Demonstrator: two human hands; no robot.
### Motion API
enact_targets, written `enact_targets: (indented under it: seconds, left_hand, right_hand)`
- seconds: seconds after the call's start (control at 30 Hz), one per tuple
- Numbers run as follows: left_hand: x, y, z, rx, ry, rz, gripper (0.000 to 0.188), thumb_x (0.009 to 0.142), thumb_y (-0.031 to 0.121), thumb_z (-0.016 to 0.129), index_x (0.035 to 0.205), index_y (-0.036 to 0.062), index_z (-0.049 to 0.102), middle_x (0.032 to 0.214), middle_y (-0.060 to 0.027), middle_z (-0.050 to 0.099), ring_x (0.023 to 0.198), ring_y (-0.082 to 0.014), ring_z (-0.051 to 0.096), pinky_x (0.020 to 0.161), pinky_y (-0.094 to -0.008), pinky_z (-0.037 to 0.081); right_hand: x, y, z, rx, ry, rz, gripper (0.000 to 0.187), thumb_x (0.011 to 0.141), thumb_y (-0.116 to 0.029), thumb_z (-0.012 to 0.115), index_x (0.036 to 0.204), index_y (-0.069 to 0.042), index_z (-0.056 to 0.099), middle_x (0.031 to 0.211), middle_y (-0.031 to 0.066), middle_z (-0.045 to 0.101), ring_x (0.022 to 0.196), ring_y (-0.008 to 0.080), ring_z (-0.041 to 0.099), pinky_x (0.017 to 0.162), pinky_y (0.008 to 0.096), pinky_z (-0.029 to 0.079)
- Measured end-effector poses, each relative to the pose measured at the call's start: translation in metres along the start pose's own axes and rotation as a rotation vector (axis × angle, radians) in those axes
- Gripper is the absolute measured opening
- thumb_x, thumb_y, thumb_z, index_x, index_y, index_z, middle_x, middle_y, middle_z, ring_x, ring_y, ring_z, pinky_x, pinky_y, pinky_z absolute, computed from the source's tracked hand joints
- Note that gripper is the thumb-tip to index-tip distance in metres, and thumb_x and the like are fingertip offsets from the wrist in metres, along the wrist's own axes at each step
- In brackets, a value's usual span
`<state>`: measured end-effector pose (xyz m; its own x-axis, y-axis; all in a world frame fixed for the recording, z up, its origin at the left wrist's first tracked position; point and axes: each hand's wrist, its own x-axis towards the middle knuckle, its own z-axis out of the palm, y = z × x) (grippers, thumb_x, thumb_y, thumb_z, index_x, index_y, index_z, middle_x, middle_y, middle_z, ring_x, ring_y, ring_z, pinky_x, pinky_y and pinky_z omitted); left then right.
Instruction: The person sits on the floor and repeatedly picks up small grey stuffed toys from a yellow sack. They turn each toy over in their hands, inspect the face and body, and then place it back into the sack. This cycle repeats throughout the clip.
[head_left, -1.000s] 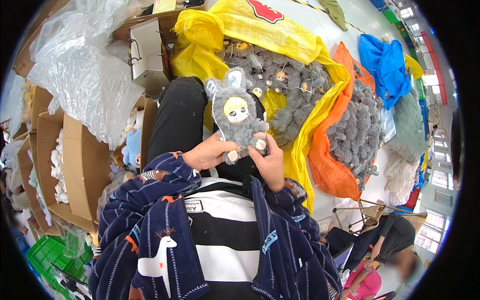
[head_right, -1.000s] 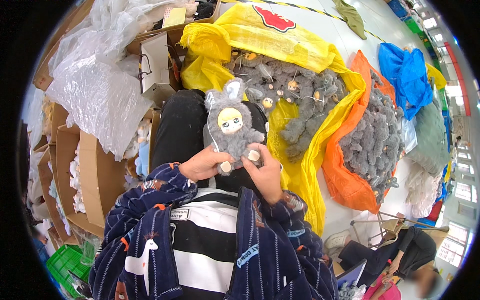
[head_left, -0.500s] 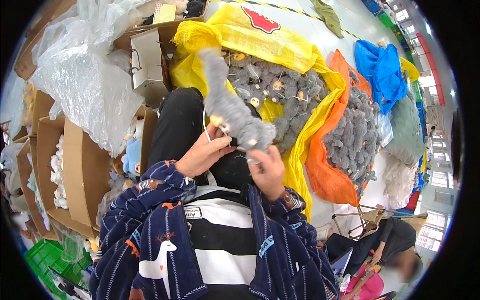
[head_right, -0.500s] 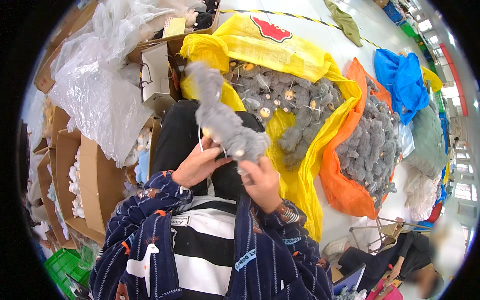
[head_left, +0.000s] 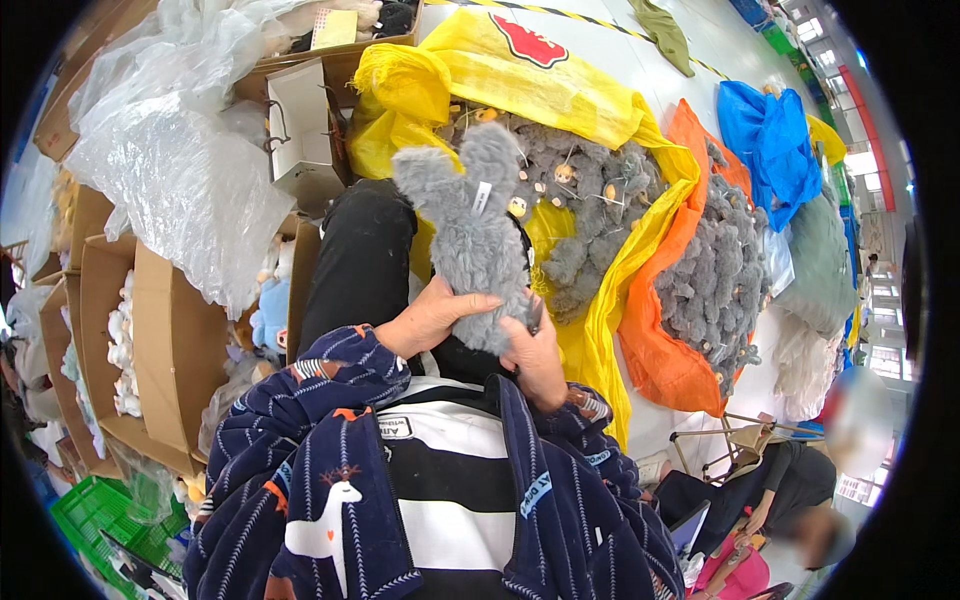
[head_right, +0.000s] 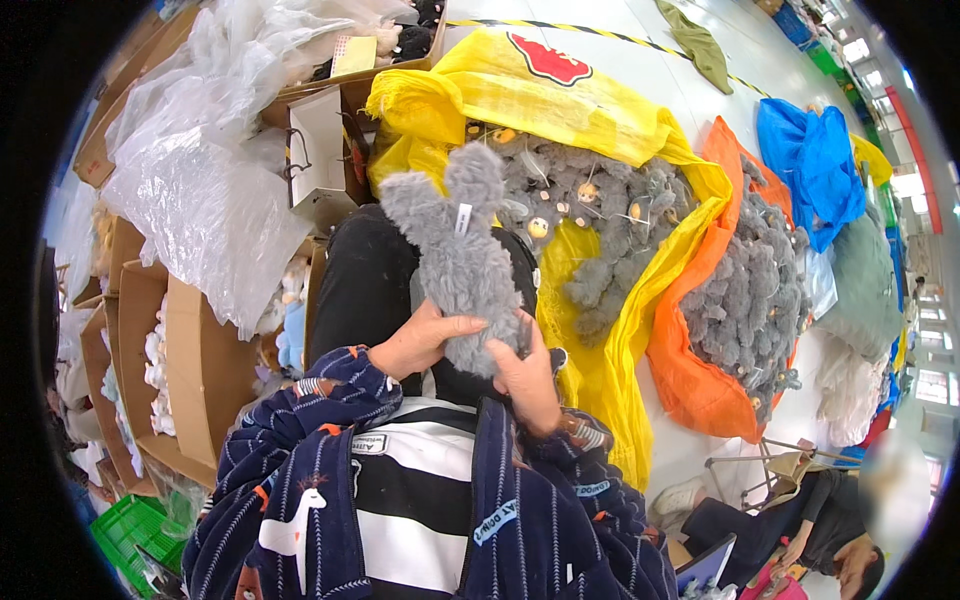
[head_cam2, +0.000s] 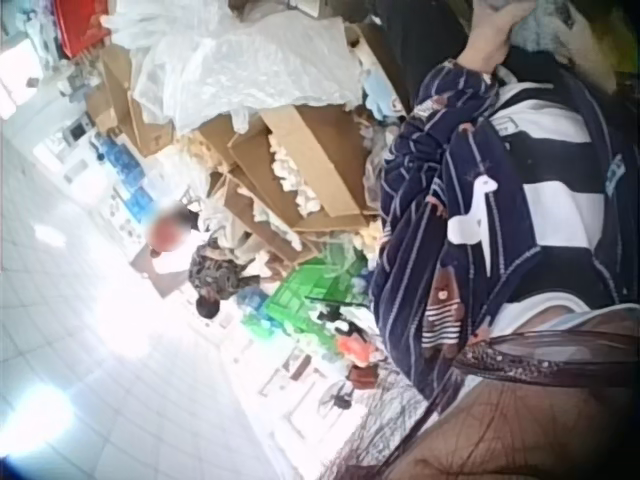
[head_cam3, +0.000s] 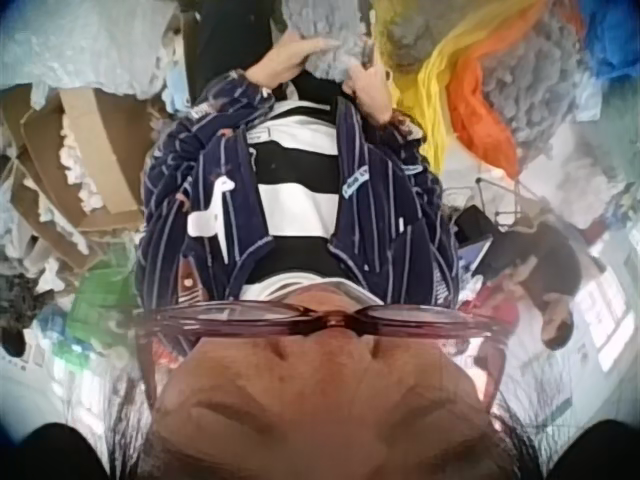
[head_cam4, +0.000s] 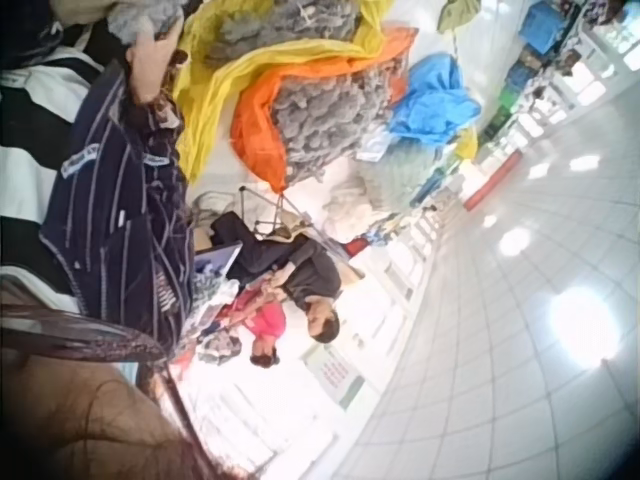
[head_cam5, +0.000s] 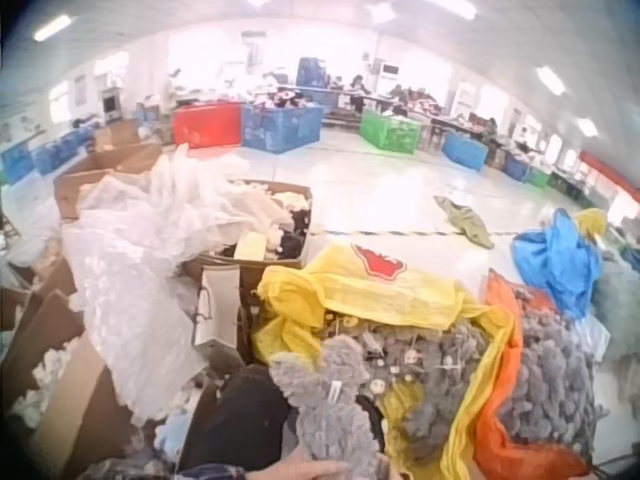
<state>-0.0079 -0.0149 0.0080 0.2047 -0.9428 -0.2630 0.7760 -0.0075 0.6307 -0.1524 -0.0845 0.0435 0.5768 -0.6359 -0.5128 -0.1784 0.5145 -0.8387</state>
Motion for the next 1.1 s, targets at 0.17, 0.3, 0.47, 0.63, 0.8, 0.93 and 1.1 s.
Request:
enact_targets:
  seconds: [0.17, 0.3, 0.47, 0.63, 0.8, 0.93, 1.1]
  left_hand:
    - [0.0, -0.008, 0.003, 0.077, 0.129, 0.112, 0.044, 0.078, 0.009, 0.064, 0.117, 0.002, 0.046, 0.108, -0.0058, 0.056, 0.098, -0.0157, 0.052, 0.087, -0.0298, 0.041]
    - [0.004, -0.016, -0.001, 0.078, 0.24, 0.071, 0.042, 0.082, 0.018, 0.061, 0.118, 0.002, 0.045, 0.109, -0.0066, 0.055, 0.098, -0.0159, 0.052, 0.086, -0.0299, 0.042]
    - [0.008, -0.014, -0.017, -0.047, 0.287, -0.036, 0.044, 0.087, 0.031, 0.054, 0.118, 0.0027, 0.044, 0.11, -0.0077, 0.054, 0.099, -0.0179, 0.052, 0.085, -0.0314, 0.043]
    - [0.01, -0.002, -0.004, 0.056, 0.243, -0.131, 0.043, 0.084, 0.018, 0.055, 0.121, 0.0009, 0.041, 0.113, -0.0088, 0.052, 0.101, -0.0193, 0.052, 0.087, -0.0322, 0.042]
    - [0.016, 0.006, -0.002, 0.203, 0.048, -0.218, 0.046, 0.086, 0.018, 0.052, 0.126, 0.0034, 0.036, 0.115, -0.0139, 0.052, 0.098, -0.0198, 0.056, 0.083, -0.0305, 0.045]
    - [0.013, 0.011, -0.011, 0.147, 0.104, -0.216, 0.037, 0.09, 0.019, 0.047, 0.123, 0.0063, 0.038, 0.105, -0.0128, 0.057, 0.086, -0.0167, 0.06, 0.073, -0.0256, 0.048]
    - [0.02, 0.004, -0.01, 0.166, 0.108, -0.264, 0.026, 0.091, 0.017, 0.045, 0.115, 0.0069, 0.045, 0.094, -0.009, 0.06, 0.077, -0.0142, 0.061, 0.067, -0.0231, 0.048]
  right_hand:
    - [0.005, 0.007, 0.006, -0.122, -0.024, -0.065, 0.047, 0.075, -0.01, 0.061, 0.116, -0.003, 0.039, 0.078, 0.0021, 0.049, 0.05, 0.0058, 0.042, 0.039, 0.019, 0.033]
    - [0.009, 0.008, 0.003, -0.104, -0.019, -0.054, 0.044, 0.073, -0.007, 0.061, 0.112, -0.003, 0.041, 0.083, 0.0029, 0.05, 0.06, 0.0069, 0.047, 0.047, 0.0201, 0.039]
    - [0.018, 0.022, -0.005, -0.153, -0.113, -0.267, 0.044, 0.069, -0.01, 0.065, 0.106, 0.001, 0.045, 0.099, 0.0084, 0.051, 0.096, 0.0128, 0.045, 0.086, 0.0264, 0.037]
    - [0.017, 0.001, -0.019, 0.09, -0.143, 0.124, 0.038, 0.074, -0.013, 0.062, 0.107, -0.004, 0.045, 0.078, 0.0013, 0.05, 0.059, 0.0064, 0.045, 0.051, 0.0207, 0.039]
    - [0.029, 0.001, -0.062, 0.469, -0.017, 0.207, 0.009, 0.082, -0.019, 0.051, 0.089, -0.012, 0.048, 0.06, -0.0023, 0.044, 0.046, 0.0064, 0.04, 0.038, 0.0204, 0.029]
    - [0.053, -0.078, -0.148, 0.589, 0.34, -0.213, 0.022, 0.088, -0.033, 0.049, 0.096, -0.012, 0.048, 0.081, -0.0004, 0.053, 0.049, 0.0044, 0.037, 0.041, 0.0171, 0.03]
    - [0.079, -0.069, -0.285, -0.257, 0.752, -0.598, 0.055, 0.08, -0.025, 0.062, 0.121, -0.001, 0.036, 0.105, 0.0153, 0.056, 0.058, 0.0096, 0.046, 0.056, 0.0217, 0.041]
